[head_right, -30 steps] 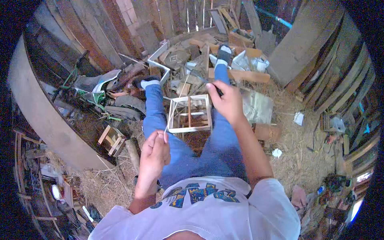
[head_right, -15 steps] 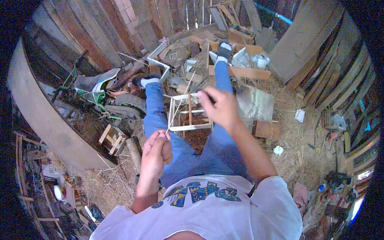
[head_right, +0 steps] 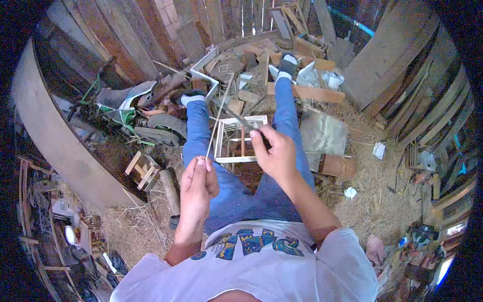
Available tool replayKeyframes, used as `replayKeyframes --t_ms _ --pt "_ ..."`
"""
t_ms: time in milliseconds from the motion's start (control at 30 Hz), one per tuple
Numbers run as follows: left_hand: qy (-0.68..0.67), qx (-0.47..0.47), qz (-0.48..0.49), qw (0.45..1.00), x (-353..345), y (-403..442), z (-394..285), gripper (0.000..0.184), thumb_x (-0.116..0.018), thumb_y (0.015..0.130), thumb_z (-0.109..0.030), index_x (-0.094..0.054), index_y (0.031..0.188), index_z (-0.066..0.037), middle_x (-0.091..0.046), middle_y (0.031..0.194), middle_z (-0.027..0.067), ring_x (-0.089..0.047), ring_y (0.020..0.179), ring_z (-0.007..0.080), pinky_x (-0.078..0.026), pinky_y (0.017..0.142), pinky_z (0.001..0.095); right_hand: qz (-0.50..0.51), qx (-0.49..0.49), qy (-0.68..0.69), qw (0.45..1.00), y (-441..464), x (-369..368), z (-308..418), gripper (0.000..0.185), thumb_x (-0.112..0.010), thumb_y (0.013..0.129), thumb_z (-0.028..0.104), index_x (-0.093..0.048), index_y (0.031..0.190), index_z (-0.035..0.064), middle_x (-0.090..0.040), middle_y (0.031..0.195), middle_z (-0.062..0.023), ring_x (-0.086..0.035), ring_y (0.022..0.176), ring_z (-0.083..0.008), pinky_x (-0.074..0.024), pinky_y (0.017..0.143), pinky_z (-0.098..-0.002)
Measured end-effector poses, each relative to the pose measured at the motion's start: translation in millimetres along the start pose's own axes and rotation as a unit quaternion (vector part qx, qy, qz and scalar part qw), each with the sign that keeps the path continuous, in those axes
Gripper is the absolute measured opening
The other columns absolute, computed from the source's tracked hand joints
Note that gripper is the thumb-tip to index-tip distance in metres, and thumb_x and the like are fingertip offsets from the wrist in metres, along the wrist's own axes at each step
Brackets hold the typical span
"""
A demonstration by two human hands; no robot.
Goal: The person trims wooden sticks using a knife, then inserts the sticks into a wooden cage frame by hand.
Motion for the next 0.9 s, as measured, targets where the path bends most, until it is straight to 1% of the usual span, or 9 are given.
replayKeyframes --t_ms 100,300,433,500,533,633,767,833,900 --pt "0.007 -0.041 0.004 0.999 -1.4 1.9 -4.0 0.025 -0.042 0.115 -0.03 -0.05 0.098 -0.013 -0.028 0.062 -0.0081 -0.023 0.048 0.0036 -0.02 0.043 0.0246 -0.03 -0.022 0.022 0.999 -5.0 2.4 0.0 0.022 -0.067 0.1 0.021 -0.069 0.096 0.0 -0.068 0.079 -0.0219 -0.071 0.068 -0.0333 -0.0516 0.062 -0.039" --pt "-0.03 -0.113 -0.036 0.993 2.0 -0.7 -15.5 0.023 -0.044 0.115 -0.028 -0.051 0.099 -0.012 -0.029 0.061 -0.0083 -0.022 0.048 0.0029 -0.021 0.043 0.0244 -0.055 -0.056 0.081 0.994 -6.2 -7.5 -14.0 0.022 -0.066 0.101 0.02 -0.067 0.094 -0.0007 -0.067 0.076 -0.0213 -0.069 0.063 -0.0228 -0.0485 0.059 -0.0364" --pt "-0.006 -0.088 -0.034 0.995 2.1 1.6 -12.2 0.021 -0.045 0.114 -0.027 -0.052 0.101 -0.012 -0.03 0.061 -0.0089 -0.022 0.048 0.0021 -0.02 0.043 0.024 0.0 -0.048 0.045 0.998 -6.5 -9.5 -3.1 0.02 -0.069 0.099 0.02 -0.068 0.093 0.0005 -0.066 0.075 -0.0198 -0.068 0.062 -0.0274 -0.0495 0.058 -0.0385" --pt "0.011 -0.093 -0.025 0.995 -1.4 0.8 -12.4 0.02 -0.047 0.114 -0.027 -0.054 0.103 -0.012 -0.032 0.062 -0.0093 -0.023 0.048 0.0015 -0.02 0.043 0.0235 -0.016 0.152 -0.005 0.988 -2.5 -7.3 41.1 0.02 -0.07 0.097 0.014 -0.066 0.086 -0.0013 -0.062 0.07 -0.0136 -0.062 0.06 -0.0246 -0.0458 0.056 -0.0348" --pt "0.011 -0.091 -0.024 0.995 -2.0 0.1 -12.8 0.02 -0.047 0.114 -0.027 -0.054 0.103 -0.012 -0.032 0.062 -0.0093 -0.023 0.048 0.0015 -0.02 0.043 0.0235 0.002 0.142 0.003 0.99 2.6 -9.5 37.8 0.016 -0.074 0.091 0.013 -0.068 0.087 -0.001 -0.064 0.074 -0.0188 -0.065 0.064 -0.0356 -0.0488 0.056 -0.0388" --pt "0.009 -0.094 -0.034 0.995 -0.5 0.9 -15.3 0.02 -0.048 0.113 -0.027 -0.054 0.103 -0.011 -0.034 0.062 -0.0092 -0.023 0.048 0.001 -0.02 0.043 0.0229 0.053 0.17 -0.024 0.984 8.1 -12.7 48.1 0.014 -0.076 0.09 0.014 -0.069 0.087 0.0015 -0.064 0.072 -0.0149 -0.064 0.06 -0.0323 -0.0483 0.055 -0.0391" --pt "0.031 -0.102 -0.019 0.994 1.0 0.7 -14.8 0.019 -0.048 0.113 -0.024 -0.056 0.102 -0.011 -0.04 0.066 -0.0106 -0.03 0.05 -0.0015 -0.022 0.043 0.0209 0.066 0.285 -0.058 0.954 3.6 -16.7 71.6 0.014 -0.077 0.087 0.017 -0.069 0.082 0.006 -0.063 0.069 -0.0115 -0.063 0.057 -0.0297 -0.0474 0.052 -0.0408" --pt "0.039 -0.102 -0.02 0.994 2.1 -1.0 -13.0 0.02 -0.048 0.113 -0.024 -0.056 0.102 -0.01 -0.04 0.066 -0.0107 -0.031 0.05 -0.0017 -0.022 0.043 0.0206 0.041 0.223 -0.069 0.971 20.9 -14.2 59.2 0.02 -0.078 0.087 0.021 -0.068 0.078 0.007 -0.062 0.066 -0.0102 -0.062 0.055 -0.0303 -0.0466 0.051 -0.0415" --pt "0.043 -0.113 -0.017 0.993 2.5 0.1 -13.3 0.02 -0.049 0.113 -0.025 -0.057 0.102 -0.01 -0.042 0.069 -0.0099 -0.032 0.052 -0.0014 -0.023 0.043 0.0207 0.082 0.231 -0.073 0.967 18.0 -18.2 60.5 0.02 -0.078 0.087 0.022 -0.068 0.077 0.008 -0.062 0.065 -0.0103 -0.062 0.055 -0.031 -0.0471 0.052 -0.042"
Point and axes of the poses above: each hand's wrist, its own y-axis towards the middle knuckle, its own x-axis out of the back of the hand, z = x × y, the point moved 7 cm from there along y, towards the middle knuckle
